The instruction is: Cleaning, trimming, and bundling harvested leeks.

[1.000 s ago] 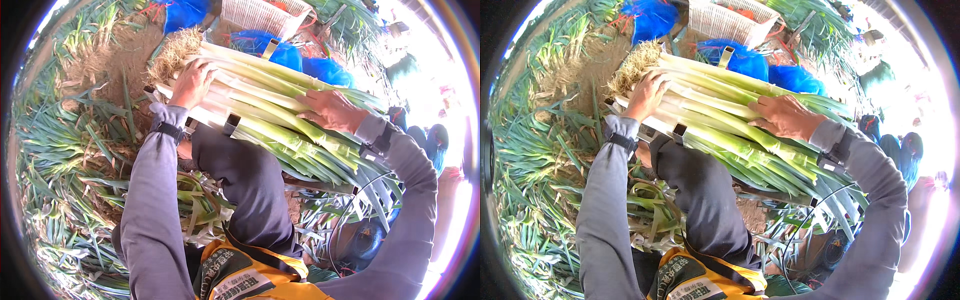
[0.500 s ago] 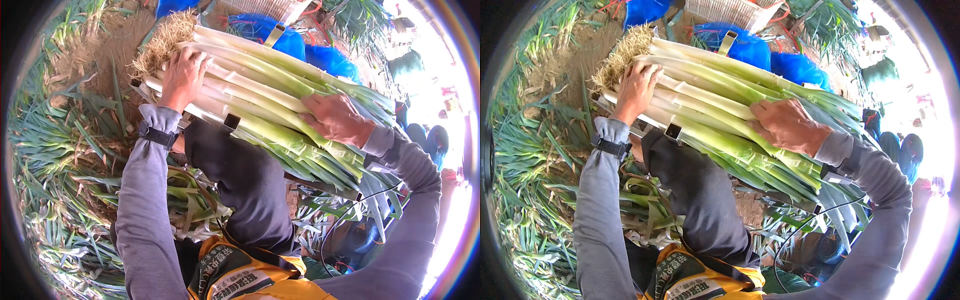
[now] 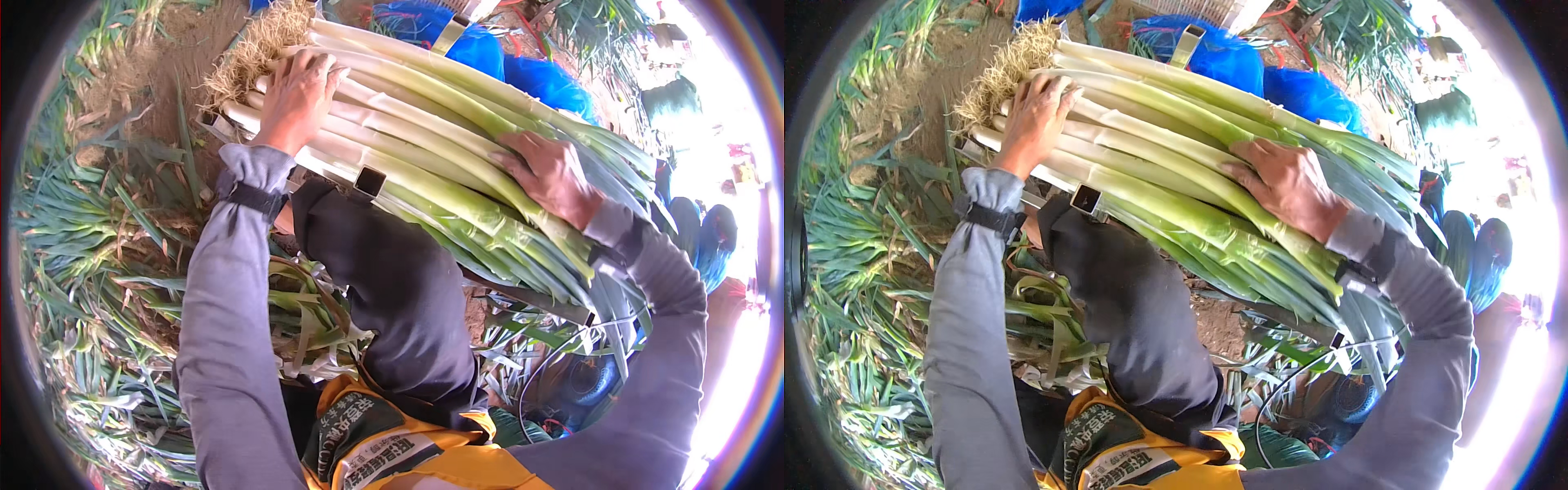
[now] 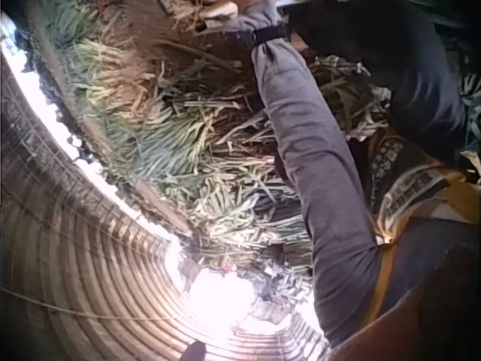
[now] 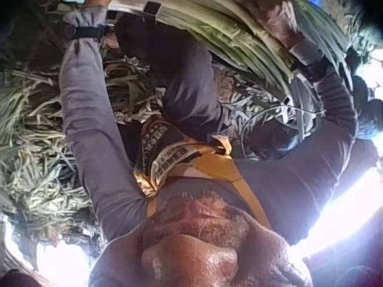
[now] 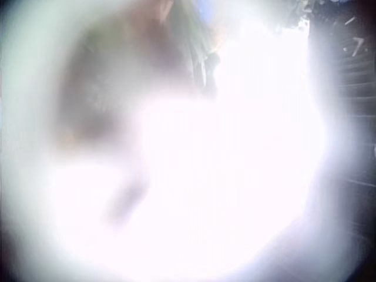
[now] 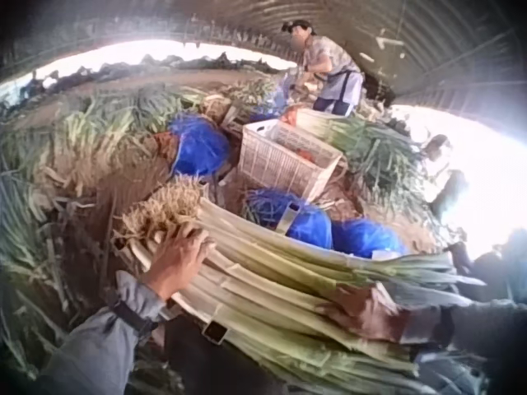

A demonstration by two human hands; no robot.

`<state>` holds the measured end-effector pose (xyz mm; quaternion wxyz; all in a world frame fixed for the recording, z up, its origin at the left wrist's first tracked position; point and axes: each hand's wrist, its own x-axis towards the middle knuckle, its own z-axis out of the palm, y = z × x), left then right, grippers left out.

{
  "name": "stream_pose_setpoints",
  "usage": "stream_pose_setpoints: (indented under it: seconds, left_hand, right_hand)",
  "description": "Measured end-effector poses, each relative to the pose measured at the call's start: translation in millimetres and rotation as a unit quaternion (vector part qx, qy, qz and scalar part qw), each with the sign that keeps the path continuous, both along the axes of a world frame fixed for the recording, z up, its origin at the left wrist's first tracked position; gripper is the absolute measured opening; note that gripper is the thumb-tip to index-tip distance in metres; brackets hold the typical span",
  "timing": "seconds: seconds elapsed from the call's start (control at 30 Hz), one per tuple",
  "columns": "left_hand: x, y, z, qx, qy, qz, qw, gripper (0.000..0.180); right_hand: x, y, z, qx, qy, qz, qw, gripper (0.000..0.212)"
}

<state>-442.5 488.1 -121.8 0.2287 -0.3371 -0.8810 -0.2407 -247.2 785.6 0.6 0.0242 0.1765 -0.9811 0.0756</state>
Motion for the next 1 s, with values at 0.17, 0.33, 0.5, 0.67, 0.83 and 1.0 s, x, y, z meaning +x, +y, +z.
stream_pose_setpoints:
  seconds: [0.17,0.33,0.5,0.67,0.83,1.0]
  left_hand:
    - [-2.1,-17.7,-16.3,-0.061,-0.056,0.031,0.996,0.029]
    - [19.0,-24.9,0.6,0.290,-0.076,-0.074,0.951,0.035]
    - [113.4,-81.0,42.6,0.282,-0.216,-0.031,0.934,0.037]
    - [234.8,-171.1,72.4,0.219,-0.391,-0.094,0.889,0.031]
    - [311.0,-202.3,51.9,0.170,-0.464,-0.163,0.854,0.037]
    - [362.5,-230.3,61.6,0.018,-0.458,-0.240,0.856,0.043]
  right_hand:
    - [-6.0,-16.9,2.5,0.019,-0.014,0.046,0.999,0.029]
    - [-17.2,37.4,-35.1,-0.246,-0.172,0.045,0.953,0.028]
    - [14.5,-50.6,102.8,0.080,-0.180,0.068,0.978,0.040]
    - [34.9,-178.0,178.6,0.041,-0.274,0.064,0.959,0.038]
    - [22.2,-297.5,144.6,0.052,-0.206,0.271,0.939,0.036]
    - [-13.2,-409.9,56.1,0.008,-0.272,0.401,0.874,0.046]
